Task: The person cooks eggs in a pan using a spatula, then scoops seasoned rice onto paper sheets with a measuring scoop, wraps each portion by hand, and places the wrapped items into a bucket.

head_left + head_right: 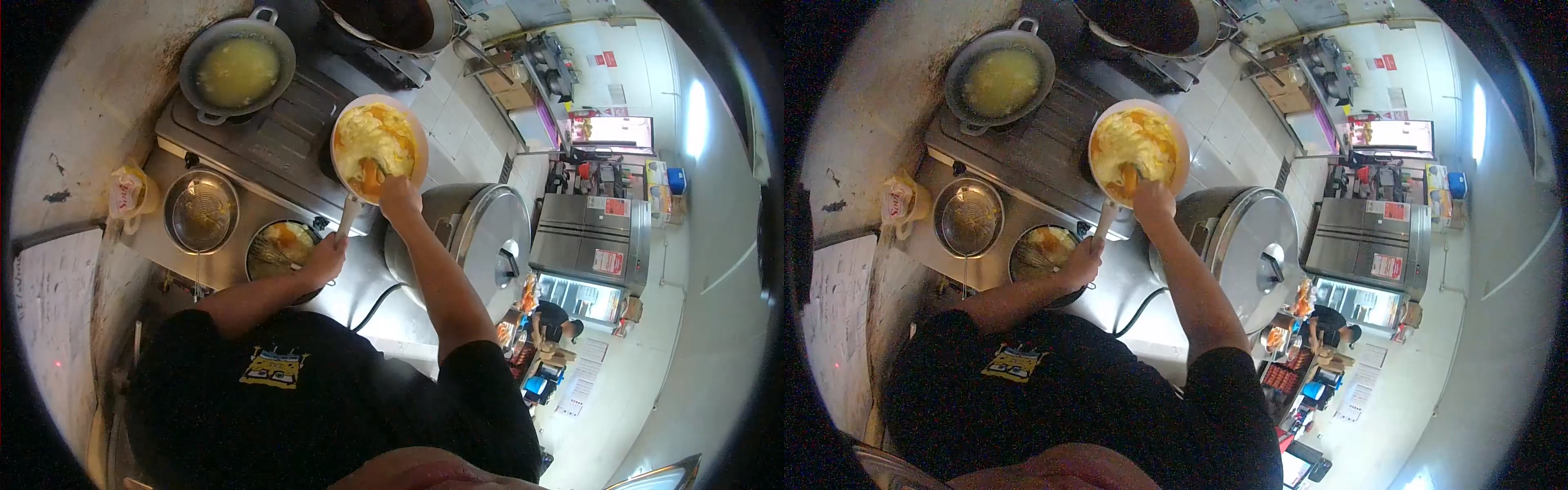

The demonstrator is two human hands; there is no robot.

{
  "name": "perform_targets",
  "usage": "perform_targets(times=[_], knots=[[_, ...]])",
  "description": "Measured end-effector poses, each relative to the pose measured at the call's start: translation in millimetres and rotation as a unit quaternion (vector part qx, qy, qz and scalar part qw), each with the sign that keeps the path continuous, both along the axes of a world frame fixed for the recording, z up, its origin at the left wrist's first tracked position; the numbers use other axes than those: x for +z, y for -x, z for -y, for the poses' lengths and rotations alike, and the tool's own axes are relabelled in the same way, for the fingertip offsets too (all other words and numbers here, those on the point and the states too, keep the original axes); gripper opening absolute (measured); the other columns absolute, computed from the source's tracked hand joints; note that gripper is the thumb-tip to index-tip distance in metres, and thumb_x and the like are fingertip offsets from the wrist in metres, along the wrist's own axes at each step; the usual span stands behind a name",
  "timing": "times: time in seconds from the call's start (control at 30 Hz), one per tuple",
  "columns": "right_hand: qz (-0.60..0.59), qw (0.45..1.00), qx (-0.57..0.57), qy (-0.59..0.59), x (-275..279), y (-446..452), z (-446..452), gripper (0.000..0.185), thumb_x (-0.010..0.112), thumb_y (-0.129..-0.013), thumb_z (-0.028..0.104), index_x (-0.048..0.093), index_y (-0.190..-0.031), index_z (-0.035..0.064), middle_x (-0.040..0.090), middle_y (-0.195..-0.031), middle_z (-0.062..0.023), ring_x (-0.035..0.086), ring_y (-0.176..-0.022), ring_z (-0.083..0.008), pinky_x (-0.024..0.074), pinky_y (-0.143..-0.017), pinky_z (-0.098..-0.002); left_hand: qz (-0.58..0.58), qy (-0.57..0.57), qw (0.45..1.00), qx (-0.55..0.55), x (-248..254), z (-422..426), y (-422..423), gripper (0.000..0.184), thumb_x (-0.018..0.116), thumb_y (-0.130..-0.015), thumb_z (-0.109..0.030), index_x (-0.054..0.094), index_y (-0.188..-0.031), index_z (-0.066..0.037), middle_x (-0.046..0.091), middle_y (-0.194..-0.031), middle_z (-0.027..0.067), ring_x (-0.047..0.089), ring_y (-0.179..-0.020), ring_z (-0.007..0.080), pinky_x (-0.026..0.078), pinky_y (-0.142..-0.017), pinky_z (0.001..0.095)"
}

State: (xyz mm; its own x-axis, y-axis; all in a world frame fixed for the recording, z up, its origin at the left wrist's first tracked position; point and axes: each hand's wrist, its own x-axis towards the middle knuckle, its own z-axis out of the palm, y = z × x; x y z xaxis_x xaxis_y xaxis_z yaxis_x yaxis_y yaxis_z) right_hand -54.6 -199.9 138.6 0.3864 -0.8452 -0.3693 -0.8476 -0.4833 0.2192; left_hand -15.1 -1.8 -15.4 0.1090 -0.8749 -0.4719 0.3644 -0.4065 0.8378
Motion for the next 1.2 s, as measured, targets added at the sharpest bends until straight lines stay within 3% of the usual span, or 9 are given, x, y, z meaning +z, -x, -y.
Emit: perform_targets(times=[0.1, 0.2, 0.27, 0.37, 0.53, 0.67, 0.77, 0.9, 1.2], knots=[[0.042, 0.997, -0.047, 0.051, -35, 4, 27, 0.024, 0.056, -0.096, 0.018, 0.073, -0.106, 0.0048, 0.074, -0.105, -0.0216, 0.073, -0.101, -0.0366, 0.0619, -0.082, -0.0459, -0.034, -0.015, 0.999, 0.003, 6, 1, -5, 0.036, 0.047, -0.109, -0.045, 0.05, -0.103, -0.01, 0.044, -0.064, -0.0032, 0.039, -0.046, 0.0094, 0.033, -0.039, 0.0309], [0.078, 0.99, -0.068, 0.098, -35, 9, 39, 0.024, 0.056, -0.096, 0.019, 0.07, -0.108, 0.0042, 0.071, -0.11, -0.0244, 0.072, -0.102, -0.0389, 0.0596, -0.086, -0.0486, 0.03, -0.028, 0.999, -0.029, 1, 1, -5, 0.033, 0.047, -0.108, -0.036, 0.055, -0.101, -0.004, 0.059, -0.071, 0.0083, 0.06, -0.06, 0.0222, 0.048, -0.057, 0.041], [0.1, 0.987, -0.077, 0.101, -19, 9, 47, 0.023, 0.055, -0.095, 0.019, 0.068, -0.107, 0.0035, 0.07, -0.114, -0.026, 0.071, -0.102, -0.0407, 0.0577, -0.088, -0.0507, -0.021, -0.063, 0.997, -0.025, 12, 2, -8, 0.033, 0.047, -0.108, -0.036, 0.055, -0.102, -0.005, 0.059, -0.07, 0.0074, 0.058, -0.057, 0.0211, 0.048, -0.055, 0.0406], [0.194, 0.971, -0.093, 0.103, 5, 26, 48, 0.028, 0.053, -0.098, 0.021, 0.069, -0.111, 0.0027, 0.07, -0.092, -0.0293, 0.069, -0.092, -0.0476, 0.0554, -0.082, -0.0546, -0.03, -0.033, 0.999, -0.02, 1, 1, -6, 0.033, 0.048, -0.108, -0.037, 0.054, -0.1, -0.005, 0.056, -0.068, 0.0056, 0.055, -0.051, 0.0198, 0.046, -0.05, 0.039], [0.337, 0.933, -0.106, 0.066, 59, 45, -33, 0.031, 0.053, -0.099, 0.018, 0.071, -0.116, -0.0008, 0.068, -0.088, -0.0317, 0.069, -0.089, -0.0473, 0.0531, -0.077, -0.0534, -0.076, -0.07, 0.994, -0.03, 30, 2, -17, 0.03, 0.048, -0.108, -0.035, 0.052, -0.1, -0.006, 0.052, -0.064, 0.0024, 0.049, -0.044, 0.0152, 0.04, -0.042, 0.0343], [0.387, 0.911, -0.112, 0.085, -63, 86, -106, 0.032, 0.059, -0.094, 0.005, 0.067, -0.124, -0.0025, 0.069, -0.092, -0.0305, 0.068, -0.088, -0.0477, 0.053, -0.073, -0.0525, -0.013, -0.052, 0.998, -0.014, 20, 4, -11, 0.028, 0.048, -0.109, -0.034, 0.05, -0.102, -0.007, 0.05, -0.064, 0.0013, 0.046, -0.043, 0.0133, 0.04, -0.04, 0.0329], [0.444, 0.877, -0.109, 0.15, -70, 82, -134, 0.035, 0.06, -0.094, 0.005, 0.064, -0.128, -0.0033, 0.067, -0.091, -0.0284, 0.066, -0.082, -0.0487, 0.0522, -0.07, -0.0525, -0.013, -0.074, 0.997, -0.015, 53, 2, -21, 0.028, 0.048, -0.108, -0.035, 0.05, -0.102, -0.007, 0.05, -0.065, 0.0011, 0.046, -0.045, 0.0127, 0.04, -0.04, 0.0327], [0.474, 0.86, -0.108, 0.153, -70, 83, -129, 0.034, 0.061, -0.095, 0.003, 0.063, -0.128, -0.005, 0.066, -0.086, -0.0273, 0.064, -0.077, -0.0471, 0.0508, -0.067, -0.052, -0.045, -0.082, 0.996, -0.012, 43, 2, -16, 0.029, 0.049, -0.108, -0.036, 0.05, -0.105, -0.007, 0.05, -0.066, 0.0009, 0.047, -0.046, 0.0126, 0.039, -0.04, 0.0322], [0.456, 0.872, -0.126, 0.129, -86, 92, -117, 0.035, 0.06, -0.095, 0.005, 0.063, -0.129, -0.0048, 0.064, -0.083, -0.0269, 0.064, -0.074, -0.0442, 0.0506, -0.066, -0.0503, -0.019, -0.097, 0.995, -0.022, 45, 0, -16, 0.032, 0.048, -0.108, -0.038, 0.053, -0.108, -0.006, 0.052, -0.071, 0.0012, 0.046, -0.05, 0.0119, 0.039, -0.043, 0.0318]])
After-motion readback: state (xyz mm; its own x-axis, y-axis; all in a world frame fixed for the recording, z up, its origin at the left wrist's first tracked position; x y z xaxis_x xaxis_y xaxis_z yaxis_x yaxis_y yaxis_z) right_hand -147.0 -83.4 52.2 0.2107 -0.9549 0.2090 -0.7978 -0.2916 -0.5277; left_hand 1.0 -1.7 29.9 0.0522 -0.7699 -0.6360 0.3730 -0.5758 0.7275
